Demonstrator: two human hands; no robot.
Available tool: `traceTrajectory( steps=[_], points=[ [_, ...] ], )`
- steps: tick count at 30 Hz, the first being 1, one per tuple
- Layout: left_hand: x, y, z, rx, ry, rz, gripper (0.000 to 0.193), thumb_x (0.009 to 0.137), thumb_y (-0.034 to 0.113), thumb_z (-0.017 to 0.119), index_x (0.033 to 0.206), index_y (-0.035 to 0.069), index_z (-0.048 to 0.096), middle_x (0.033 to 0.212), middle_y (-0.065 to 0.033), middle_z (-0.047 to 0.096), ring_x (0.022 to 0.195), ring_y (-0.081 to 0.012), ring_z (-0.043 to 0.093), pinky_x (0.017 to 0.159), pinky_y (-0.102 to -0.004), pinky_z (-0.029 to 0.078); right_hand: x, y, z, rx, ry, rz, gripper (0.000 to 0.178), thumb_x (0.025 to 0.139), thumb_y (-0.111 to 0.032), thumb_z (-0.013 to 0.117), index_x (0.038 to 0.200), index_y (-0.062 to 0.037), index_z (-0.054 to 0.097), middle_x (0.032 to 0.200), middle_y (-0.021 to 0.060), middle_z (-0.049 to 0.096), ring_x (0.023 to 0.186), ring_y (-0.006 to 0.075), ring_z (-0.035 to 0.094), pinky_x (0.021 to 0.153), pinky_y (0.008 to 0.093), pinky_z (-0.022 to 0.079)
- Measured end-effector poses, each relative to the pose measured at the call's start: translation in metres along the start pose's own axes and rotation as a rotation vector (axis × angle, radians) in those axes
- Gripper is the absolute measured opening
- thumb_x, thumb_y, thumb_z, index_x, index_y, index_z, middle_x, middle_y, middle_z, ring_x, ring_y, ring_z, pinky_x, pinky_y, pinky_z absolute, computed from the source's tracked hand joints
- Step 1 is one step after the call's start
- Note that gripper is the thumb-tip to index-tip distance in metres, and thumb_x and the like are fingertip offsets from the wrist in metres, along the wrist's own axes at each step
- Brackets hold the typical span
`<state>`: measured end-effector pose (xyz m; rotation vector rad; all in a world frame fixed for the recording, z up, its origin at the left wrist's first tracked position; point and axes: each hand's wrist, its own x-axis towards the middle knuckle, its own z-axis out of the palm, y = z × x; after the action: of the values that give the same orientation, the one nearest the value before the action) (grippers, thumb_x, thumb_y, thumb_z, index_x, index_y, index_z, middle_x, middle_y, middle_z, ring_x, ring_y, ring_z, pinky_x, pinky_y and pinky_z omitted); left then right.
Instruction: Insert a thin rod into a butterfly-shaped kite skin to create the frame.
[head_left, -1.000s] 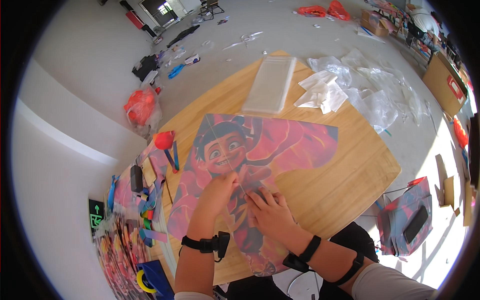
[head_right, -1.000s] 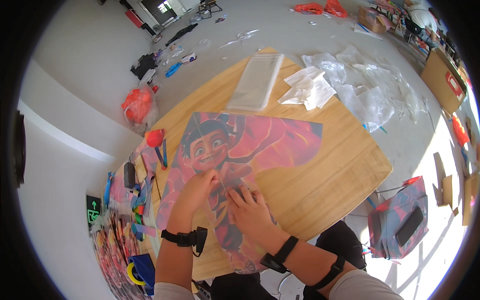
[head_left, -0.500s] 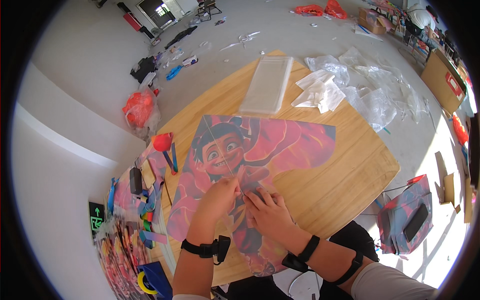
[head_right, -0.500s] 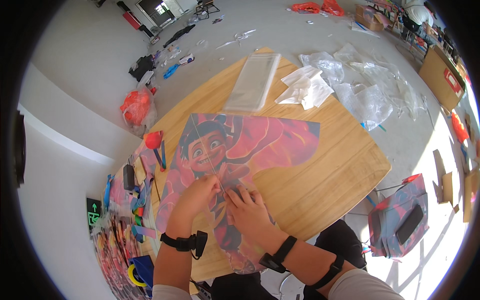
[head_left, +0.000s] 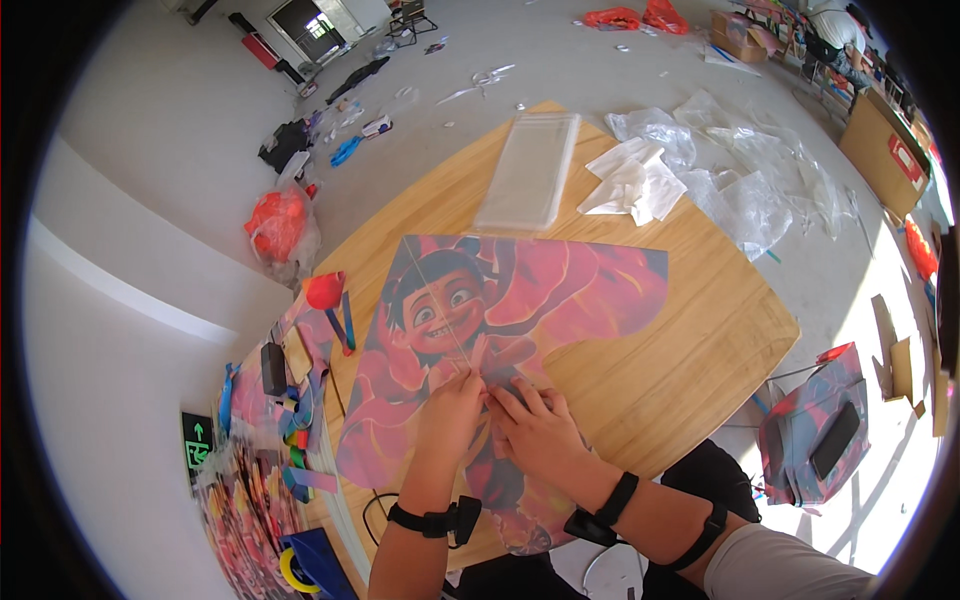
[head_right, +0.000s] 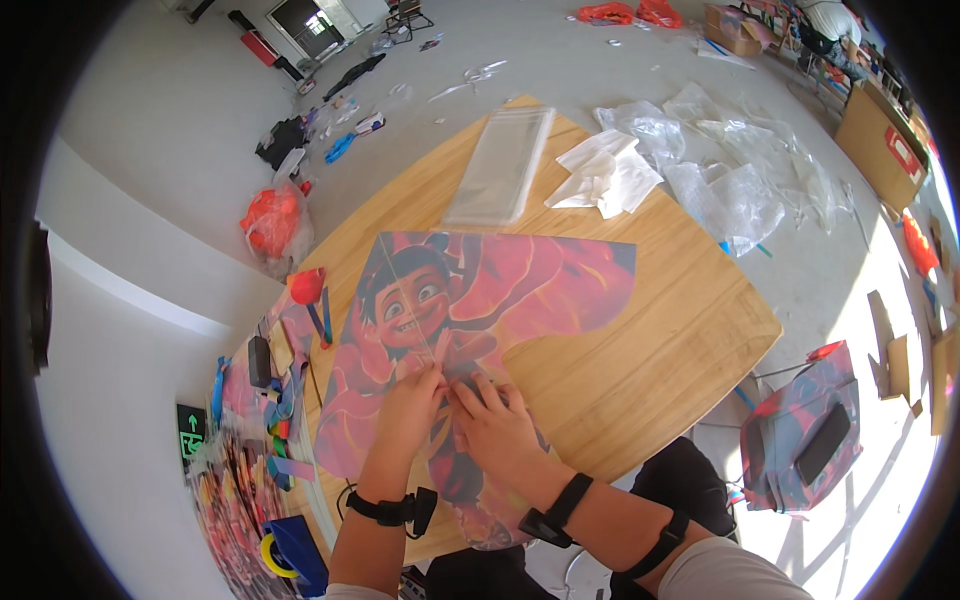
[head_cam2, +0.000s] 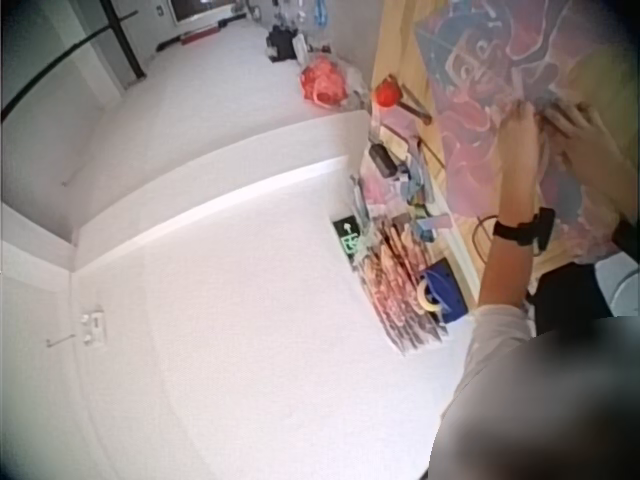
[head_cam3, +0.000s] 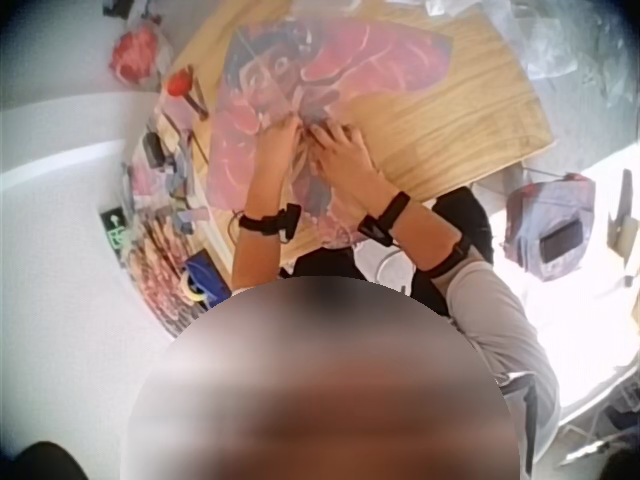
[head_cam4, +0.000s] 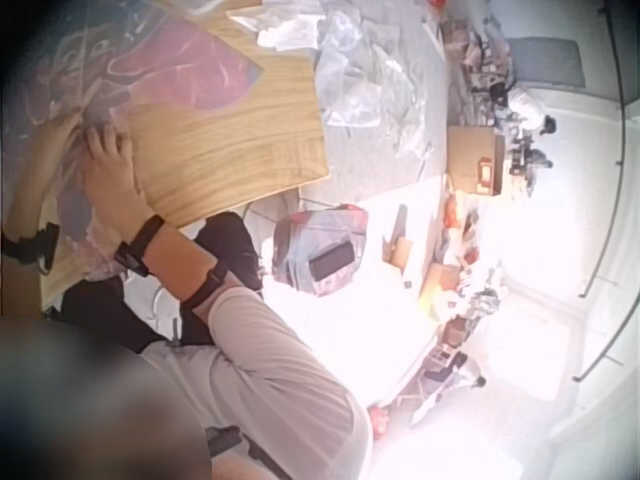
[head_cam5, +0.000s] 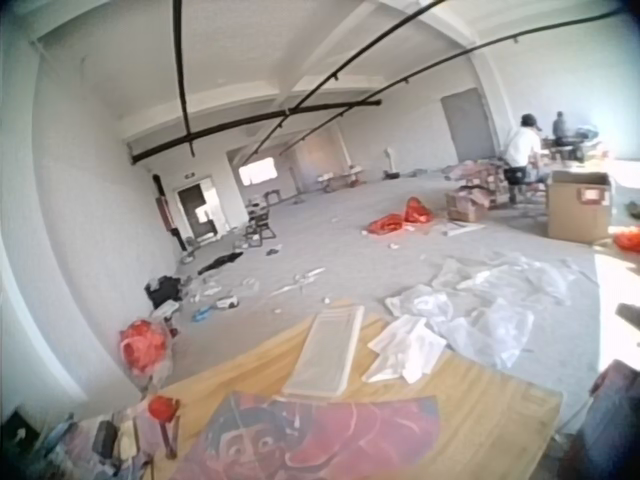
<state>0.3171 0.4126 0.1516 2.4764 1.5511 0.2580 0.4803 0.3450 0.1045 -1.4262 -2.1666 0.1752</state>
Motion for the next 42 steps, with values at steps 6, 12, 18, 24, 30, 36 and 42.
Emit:
traceTrajectory(
  steps=[6, 12, 18, 24, 30, 36, 42],
  points=[
    [-0.005, -0.004, 0.006, -0.049, 0.071, 0.007, 0.018, 0.089, 0.006, 0.067, 0.105, 0.003, 0.059, 0.099, -0.0126, 0.066, 0.092, -0.0363, 0.066, 0.075, -0.0453, 0.052, 0.000, -0.001, -0.004, 0.040, 0.012, -0.001, 0.056, 0.084, -0.029, 0.066, 0.134, -0.0068, 0.062, 0.140, 0.0055, 0.055, 0.135, 0.0279, 0.046, 0.108, 0.0473, 0.035],
    [-0.009, -0.007, 0.013, -0.030, 0.136, 0.045, 0.029, 0.086, 0.003, 0.070, 0.114, 0.002, 0.061, 0.099, -0.0125, 0.067, 0.093, -0.0355, 0.066, 0.077, -0.0446, 0.053, 0.008, 0.009, -0.014, 0.167, -0.037, 0.013, 0.034, 0.086, -0.022, 0.064, 0.117, -0.0101, 0.070, 0.133, 0.0049, 0.062, 0.134, 0.0264, 0.049, 0.105, 0.0470, 0.037],
    [-0.012, -0.008, 0.016, 0.017, 0.157, 0.087, 0.044, 0.084, 0.000, 0.071, 0.127, -0.002, 0.060, 0.099, -0.0119, 0.069, 0.104, -0.0339, 0.068, 0.082, -0.0432, 0.055, 0.011, 0.015, -0.014, 0.316, -0.017, 0.102, 0.023, 0.084, -0.017, 0.065, 0.106, -0.0131, 0.072, 0.127, 0.0022, 0.066, 0.131, 0.0212, 0.053, 0.101, 0.0456, 0.038],
    [-0.021, 0.001, 0.011, -0.108, 0.145, 0.072, 0.042, 0.086, 0.004, 0.071, 0.125, -0.004, 0.060, 0.105, -0.0171, 0.070, 0.115, -0.0374, 0.065, 0.089, -0.0441, 0.055, 0.010, 0.014, -0.013, 0.313, -0.018, 0.103, 0.024, 0.084, -0.016, 0.065, 0.107, -0.0126, 0.071, 0.127, 0.0019, 0.065, 0.132, 0.0202, 0.052, 0.100, 0.0453, 0.038],
    [-0.037, 0.008, 0.001, -0.171, 0.065, -0.030, 0.031, 0.088, 0.001, 0.065, 0.118, 0.001, 0.058, 0.105, -0.0189, 0.070, 0.105, -0.0403, 0.067, 0.086, -0.0453, 0.055, 0.010, 0.012, -0.016, 0.319, -0.032, 0.124, 0.023, 0.083, -0.011, 0.064, 0.104, -0.0143, 0.071, 0.132, 0.0007, 0.065, 0.133, 0.0218, 0.053, 0.100, 0.0467, 0.039],
    [-0.052, 0.032, 0.011, -0.066, 0.120, -0.037, 0.041, 0.090, 0.007, 0.063, 0.131, 0.001, 0.055, 0.130, -0.0220, 0.062, 0.115, -0.0416, 0.061, 0.097, -0.0481, 0.049, 0.012, 0.013, -0.015, 0.336, -0.024, 0.109, 0.018, 0.082, -0.010, 0.064, 0.099, -0.0126, 0.067, 0.133, 0.0015, 0.064, 0.133, 0.0228, 0.053, 0.100, 0.0469, 0.038],
    [-0.066, 0.056, 0.052, 0.067, 0.193, -0.218, 0.055, 0.097, 0.023, 0.058, 0.147, 0.001, 0.048, 0.158, -0.0188, 0.043, 0.147, -0.0398, 0.038, 0.117, -0.0533, 0.032, 0.012, 0.015, -0.013, 0.297, -0.044, 0.068, 0.023, 0.084, -0.009, 0.062, 0.107, -0.0109, 0.064, 0.133, 0.0040, 0.065, 0.131, 0.0246, 0.054, 0.101, 0.0478, 0.037]
  ],
)
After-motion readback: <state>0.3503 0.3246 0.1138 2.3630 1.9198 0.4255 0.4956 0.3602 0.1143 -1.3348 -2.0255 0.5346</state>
